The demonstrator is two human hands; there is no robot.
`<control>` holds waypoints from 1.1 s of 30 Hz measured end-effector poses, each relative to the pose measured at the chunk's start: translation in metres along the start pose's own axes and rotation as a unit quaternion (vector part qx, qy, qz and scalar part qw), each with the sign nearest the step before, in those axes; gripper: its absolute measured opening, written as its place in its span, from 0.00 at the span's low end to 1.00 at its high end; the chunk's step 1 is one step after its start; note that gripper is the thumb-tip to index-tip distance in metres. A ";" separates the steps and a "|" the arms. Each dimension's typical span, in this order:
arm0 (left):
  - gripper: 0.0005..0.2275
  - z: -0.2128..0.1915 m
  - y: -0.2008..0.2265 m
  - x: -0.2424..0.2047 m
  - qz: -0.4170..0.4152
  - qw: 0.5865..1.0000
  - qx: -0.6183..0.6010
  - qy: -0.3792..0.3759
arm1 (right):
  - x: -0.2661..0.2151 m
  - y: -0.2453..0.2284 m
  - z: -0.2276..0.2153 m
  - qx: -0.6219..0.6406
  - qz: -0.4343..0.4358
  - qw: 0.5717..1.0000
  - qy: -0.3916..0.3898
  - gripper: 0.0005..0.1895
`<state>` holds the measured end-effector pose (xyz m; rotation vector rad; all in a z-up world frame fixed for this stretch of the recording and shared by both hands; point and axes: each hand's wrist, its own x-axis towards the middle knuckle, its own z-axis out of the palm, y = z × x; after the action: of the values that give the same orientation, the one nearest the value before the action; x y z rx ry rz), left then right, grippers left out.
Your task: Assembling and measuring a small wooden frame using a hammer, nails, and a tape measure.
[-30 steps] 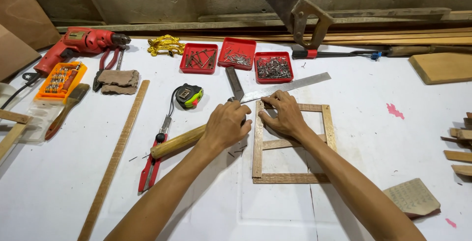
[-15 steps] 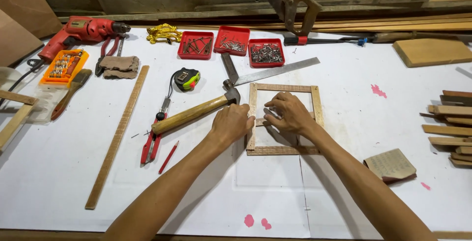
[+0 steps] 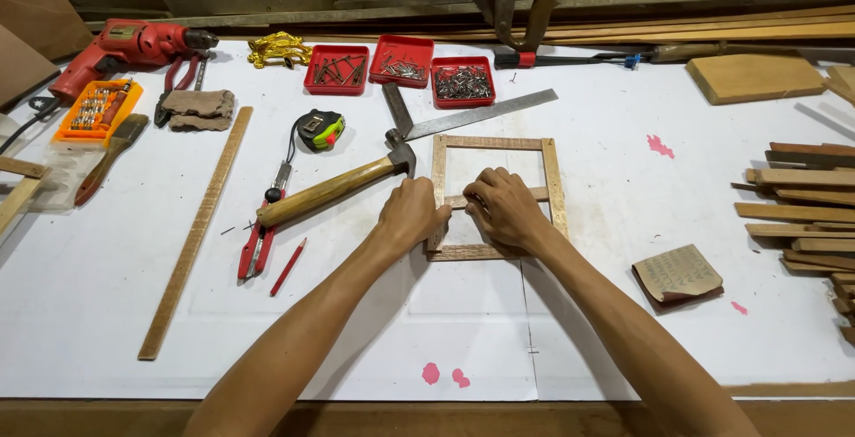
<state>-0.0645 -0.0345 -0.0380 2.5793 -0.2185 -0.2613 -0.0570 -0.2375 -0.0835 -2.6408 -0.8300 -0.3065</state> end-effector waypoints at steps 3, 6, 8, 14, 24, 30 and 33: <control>0.14 -0.005 0.004 -0.001 -0.010 1.000 -0.005 -0.012 | -0.001 0.010 0.005 -0.027 0.022 0.999 -0.011 0.13; 0.13 -0.005 0.006 0.001 -0.013 1.000 -0.003 -0.016 | -0.005 0.020 0.006 -0.020 0.022 0.999 0.016 0.12; 0.13 -0.003 0.005 0.002 -0.007 1.000 -0.003 -0.013 | -0.007 0.020 0.003 0.007 0.035 0.999 0.025 0.12; 0.13 -0.004 0.006 0.002 -0.007 0.999 0.009 -0.030 | -0.007 0.013 0.008 0.013 0.000 0.998 0.058 0.14; 0.14 -0.009 -0.019 -0.005 0.137 0.977 0.136 0.091 | 0.009 -0.011 0.007 0.063 -0.074 0.991 0.097 0.15; 0.14 -0.035 -0.019 -0.019 0.093 0.971 0.196 0.097 | 0.015 -0.025 -0.005 0.082 -0.055 0.994 0.041 0.16; 0.12 -0.034 -0.015 -0.023 0.186 0.943 0.189 0.201 | 0.016 0.002 0.007 0.059 -0.099 0.989 0.092 0.16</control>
<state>-0.0771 -0.0006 -0.0139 2.8170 -0.6444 0.4885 -0.0421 -0.2279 -0.0855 -2.3817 -1.0175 -0.5259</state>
